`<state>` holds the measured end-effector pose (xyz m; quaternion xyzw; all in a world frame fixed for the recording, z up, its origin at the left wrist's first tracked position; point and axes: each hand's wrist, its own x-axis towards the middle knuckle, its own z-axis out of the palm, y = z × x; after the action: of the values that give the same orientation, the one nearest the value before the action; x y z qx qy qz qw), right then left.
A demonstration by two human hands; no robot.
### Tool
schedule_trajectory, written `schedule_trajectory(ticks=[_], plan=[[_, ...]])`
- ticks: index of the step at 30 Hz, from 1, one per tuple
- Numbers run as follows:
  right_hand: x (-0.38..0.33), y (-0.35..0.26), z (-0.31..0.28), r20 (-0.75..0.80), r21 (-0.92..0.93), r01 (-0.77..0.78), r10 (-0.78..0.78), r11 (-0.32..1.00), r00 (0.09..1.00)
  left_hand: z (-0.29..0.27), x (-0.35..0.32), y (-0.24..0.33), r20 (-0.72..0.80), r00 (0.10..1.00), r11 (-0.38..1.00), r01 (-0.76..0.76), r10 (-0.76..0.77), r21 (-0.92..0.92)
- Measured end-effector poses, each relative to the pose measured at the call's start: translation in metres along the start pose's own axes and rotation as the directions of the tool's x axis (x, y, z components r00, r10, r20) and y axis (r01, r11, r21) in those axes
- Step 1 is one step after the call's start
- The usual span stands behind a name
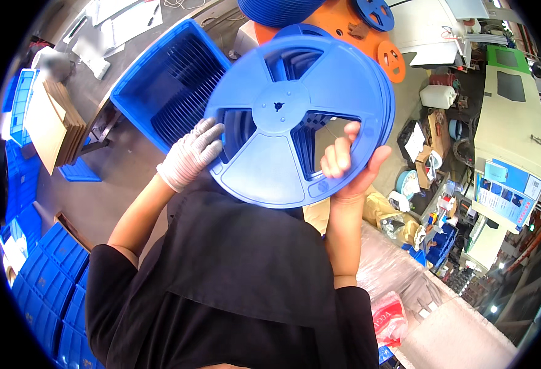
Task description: The person repeatedly picks up blue plastic reels from a blue bin and stacks them into a pile on a nearby table. The person wears white gloves and handles the reels one by one, occasionally adjusting the stack. The task continues throughout the clip with the stack growing in height.
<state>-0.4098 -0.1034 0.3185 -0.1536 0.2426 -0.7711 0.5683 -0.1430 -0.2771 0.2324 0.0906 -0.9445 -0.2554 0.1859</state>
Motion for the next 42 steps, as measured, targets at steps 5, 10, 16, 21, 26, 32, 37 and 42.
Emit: schedule_trajectory(ticks=[5,10,16,21,26,32,37,42], plan=[[0.007,0.004,0.006,-0.267,-0.323,0.030,-0.121,0.946,0.956,0.018,-0.037,-0.015,0.014,0.943,0.570,0.213,-0.333,-0.793],[-0.013,0.008,-0.010,-0.208,-0.264,-0.061,0.005,0.963,0.978,0.017,-0.068,-0.013,0.205,0.862,-0.292,0.069,-0.464,-0.954],[-0.024,0.016,-0.010,-0.258,-0.184,-0.071,0.022,0.980,0.966,0.020,-0.085,-0.011,0.304,0.825,-0.570,-0.027,-0.477,-0.821],[-0.021,0.026,-0.004,-0.288,-0.206,-0.083,0.021,0.975,0.957,0.030,-0.090,-0.017,0.272,0.847,-0.634,-0.095,-0.456,-0.767],[-0.020,0.034,-0.002,-0.322,-0.216,-0.105,0.031,0.971,0.946,0.031,-0.095,-0.022,0.261,0.834,-0.688,-0.181,-0.486,-0.702],[-0.014,0.055,0.008,-0.350,-0.301,-0.181,0.068,0.936,0.934,0.033,-0.136,-0.051,0.346,0.669,-0.561,-0.130,-0.658,-0.817],[-0.005,0.082,0.009,-0.392,-0.338,-0.298,0.155,0.893,0.907,0.042,-0.160,-0.079,0.371,0.429,-0.416,-0.013,-0.823,-0.909],[0.001,0.111,-0.003,-0.392,-0.358,-0.397,0.250,0.845,0.885,0.067,-0.144,-0.134,0.373,0.110,-0.333,0.274,-0.921,-0.902]])
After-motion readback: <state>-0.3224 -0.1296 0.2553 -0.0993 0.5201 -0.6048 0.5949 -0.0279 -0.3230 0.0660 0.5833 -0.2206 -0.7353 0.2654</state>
